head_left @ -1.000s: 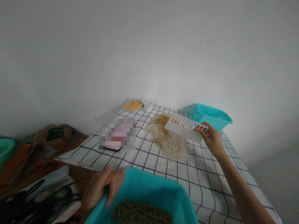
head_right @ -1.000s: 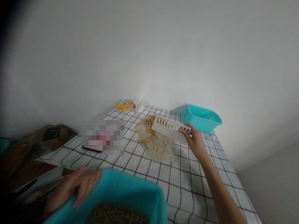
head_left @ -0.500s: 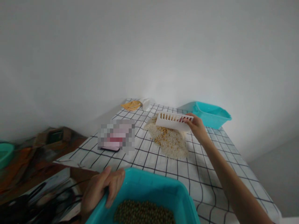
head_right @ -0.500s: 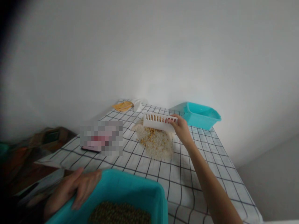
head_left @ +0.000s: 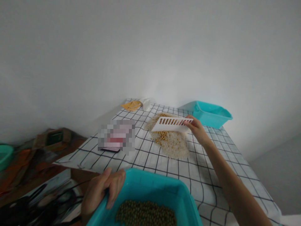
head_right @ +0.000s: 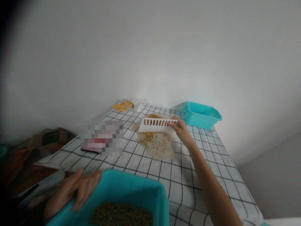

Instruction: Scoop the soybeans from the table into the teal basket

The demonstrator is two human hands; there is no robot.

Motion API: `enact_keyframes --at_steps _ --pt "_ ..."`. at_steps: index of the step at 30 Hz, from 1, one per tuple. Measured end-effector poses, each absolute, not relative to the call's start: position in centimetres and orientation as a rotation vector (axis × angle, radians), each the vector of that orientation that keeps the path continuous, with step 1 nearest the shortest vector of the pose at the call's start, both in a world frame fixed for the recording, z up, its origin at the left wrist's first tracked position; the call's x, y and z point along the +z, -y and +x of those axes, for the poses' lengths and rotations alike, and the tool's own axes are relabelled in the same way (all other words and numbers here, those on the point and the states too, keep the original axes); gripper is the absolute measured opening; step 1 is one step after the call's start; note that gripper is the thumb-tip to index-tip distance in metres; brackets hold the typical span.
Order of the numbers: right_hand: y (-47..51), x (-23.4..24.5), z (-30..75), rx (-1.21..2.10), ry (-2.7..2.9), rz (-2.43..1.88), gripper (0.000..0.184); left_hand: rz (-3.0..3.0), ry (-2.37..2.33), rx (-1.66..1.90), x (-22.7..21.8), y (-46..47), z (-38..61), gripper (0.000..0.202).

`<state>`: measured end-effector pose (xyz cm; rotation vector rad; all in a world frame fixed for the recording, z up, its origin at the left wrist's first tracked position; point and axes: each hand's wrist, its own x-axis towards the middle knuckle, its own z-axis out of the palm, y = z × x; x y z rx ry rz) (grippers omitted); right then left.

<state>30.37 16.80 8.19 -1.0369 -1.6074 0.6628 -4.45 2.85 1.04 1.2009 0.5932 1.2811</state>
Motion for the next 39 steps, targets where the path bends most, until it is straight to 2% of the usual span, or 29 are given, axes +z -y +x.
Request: enact_keyframes --at_steps 11,21,39 --pt "-17.4 8.4 29.3 0.694 1.481 -0.923 0.029 1.192 -0.570 1.292 0.6 -3.0 -4.5 0.074" --pt "-20.4 8.5 25.6 0.959 1.600 -0.675 0.025 1.194 -0.566 1.284 1.3 -2.9 -4.6 0.072" --pt "-22.2 7.5 22.3 1.077 1.767 -0.605 0.016 1.442 -0.356 1.216 1.1 -4.0 -5.2 0.071"
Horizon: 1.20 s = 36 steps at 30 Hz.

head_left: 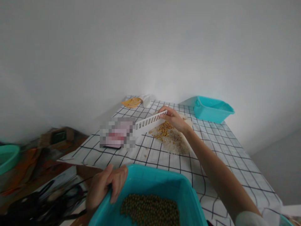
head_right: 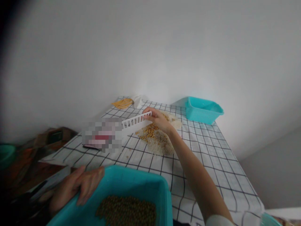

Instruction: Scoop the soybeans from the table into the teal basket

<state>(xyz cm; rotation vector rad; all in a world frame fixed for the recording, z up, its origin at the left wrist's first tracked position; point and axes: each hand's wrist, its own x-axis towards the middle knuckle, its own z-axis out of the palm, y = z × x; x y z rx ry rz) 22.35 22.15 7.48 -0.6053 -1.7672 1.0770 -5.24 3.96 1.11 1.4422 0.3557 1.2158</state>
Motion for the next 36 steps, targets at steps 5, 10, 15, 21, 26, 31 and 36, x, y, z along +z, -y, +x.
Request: enact_keyframes --at_steps 5,10,15,21,26,31,36 --pt "-21.6 7.3 22.8 1.113 1.775 -0.606 0.018 1.334 -0.478 1.263 1.4 -3.3 -4.8 0.073" --pt "-21.2 7.5 23.5 1.106 1.818 -0.610 0.017 1.303 -0.526 1.254 1.8 -2.9 -4.6 0.073" --pt "-20.8 7.6 23.7 1.119 1.815 -0.611 0.020 1.356 -0.505 1.266 1.7 -3.5 -4.7 0.071" --pt "-20.4 8.1 23.8 1.164 1.842 -0.618 0.025 1.424 -0.517 1.257 1.6 -3.7 -4.8 0.073" --pt "-20.1 8.3 23.4 1.163 1.820 -0.607 0.024 1.329 -0.605 1.297 2.1 -2.8 -4.2 0.073" --pt "-19.9 8.6 23.1 1.161 1.836 -0.561 0.022 1.311 -0.598 1.321 2.2 -2.8 -4.0 0.073" --pt "-19.5 9.3 23.1 1.218 1.859 -0.512 0.020 1.374 -0.536 1.271 1.9 -3.3 -4.4 0.072"
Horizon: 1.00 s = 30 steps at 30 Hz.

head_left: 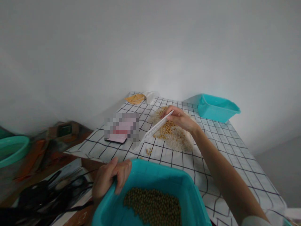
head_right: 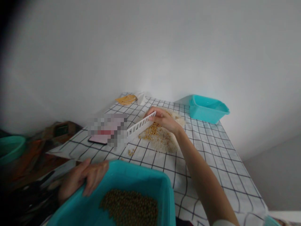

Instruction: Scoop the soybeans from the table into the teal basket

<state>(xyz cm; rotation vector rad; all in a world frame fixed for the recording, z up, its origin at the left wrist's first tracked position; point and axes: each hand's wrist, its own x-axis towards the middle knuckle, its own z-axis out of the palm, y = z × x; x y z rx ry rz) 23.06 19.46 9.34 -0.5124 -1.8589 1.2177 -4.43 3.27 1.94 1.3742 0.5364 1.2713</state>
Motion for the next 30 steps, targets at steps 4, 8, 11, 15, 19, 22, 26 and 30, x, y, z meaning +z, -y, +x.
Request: enact_keyframes --at_steps 4,8,11,15,19,22,26,30 --pt "-19.0 9.9 22.9 1.211 1.929 -0.490 0.017 1.374 -0.537 1.281 1.7 -3.3 -4.5 0.072" --pt "-18.7 10.4 22.9 1.212 2.002 -0.492 0.016 1.356 -0.563 1.288 1.8 -3.2 -4.4 0.072" --pt "-18.9 10.6 23.1 1.237 2.015 -0.472 0.015 1.371 -0.547 1.278 1.9 -3.1 -4.4 0.072" --pt "-19.3 10.5 23.8 1.234 2.004 -0.492 0.017 1.344 -0.560 1.301 2.0 -3.1 -4.2 0.071" --pt "-19.5 10.1 24.7 1.229 2.004 -0.533 0.020 1.343 -0.547 1.326 1.9 -3.0 -4.0 0.070" --pt "-19.6 10.0 25.4 1.232 2.019 -0.530 0.018 1.320 -0.551 1.345 1.8 -3.0 -3.9 0.072" --pt "-19.3 10.1 26.1 1.243 2.021 -0.521 0.017 1.357 -0.558 1.314 1.8 -3.1 -4.2 0.072" --pt "-18.5 10.2 27.0 1.183 1.896 -0.567 0.023 1.383 -0.544 1.292 1.8 -3.2 -4.4 0.072"
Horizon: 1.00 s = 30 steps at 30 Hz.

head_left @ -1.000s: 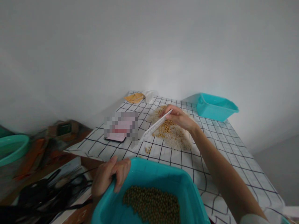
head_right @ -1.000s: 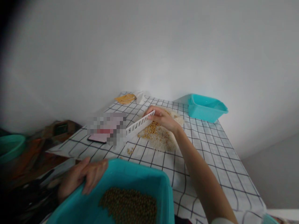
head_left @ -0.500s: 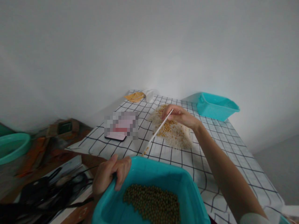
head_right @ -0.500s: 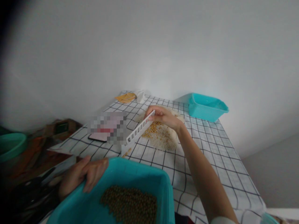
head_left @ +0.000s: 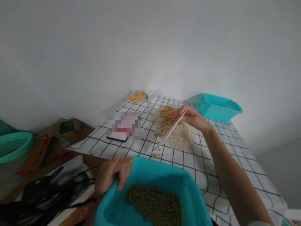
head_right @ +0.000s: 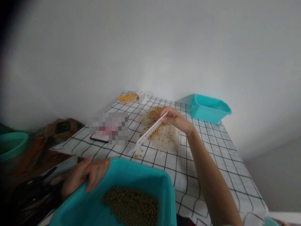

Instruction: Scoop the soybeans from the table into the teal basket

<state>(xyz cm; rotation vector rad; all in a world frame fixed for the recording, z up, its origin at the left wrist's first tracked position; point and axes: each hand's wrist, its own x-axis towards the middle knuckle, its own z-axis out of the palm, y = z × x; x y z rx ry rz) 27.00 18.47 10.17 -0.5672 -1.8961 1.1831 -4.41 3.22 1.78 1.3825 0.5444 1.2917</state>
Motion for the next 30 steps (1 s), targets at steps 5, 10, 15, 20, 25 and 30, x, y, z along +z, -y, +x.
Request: enact_keyframes --at_steps 5,10,15,20,25,30 --pt "-17.1 10.3 28.5 1.022 1.666 -0.698 0.031 1.351 -0.517 1.301 1.7 -3.2 -4.3 0.073" --pt "-15.0 10.2 29.7 0.964 1.435 -0.807 0.026 1.387 -0.498 1.297 2.0 -3.3 -4.1 0.072" --pt "-13.1 9.1 30.0 1.011 1.326 -0.953 0.024 1.379 -0.557 1.303 2.1 -3.2 -4.1 0.073" --pt "-12.3 7.4 29.5 1.068 1.273 -1.062 0.026 1.360 -0.456 1.372 1.7 -3.3 -3.7 0.072" --pt "-11.7 6.4 28.2 1.133 1.273 -1.138 0.027 1.351 -0.456 1.319 1.7 -3.6 -4.1 0.072" --pt "-11.5 6.3 26.9 1.142 1.345 -1.150 0.026 1.422 -0.430 1.206 1.9 -4.4 -6.2 0.071"
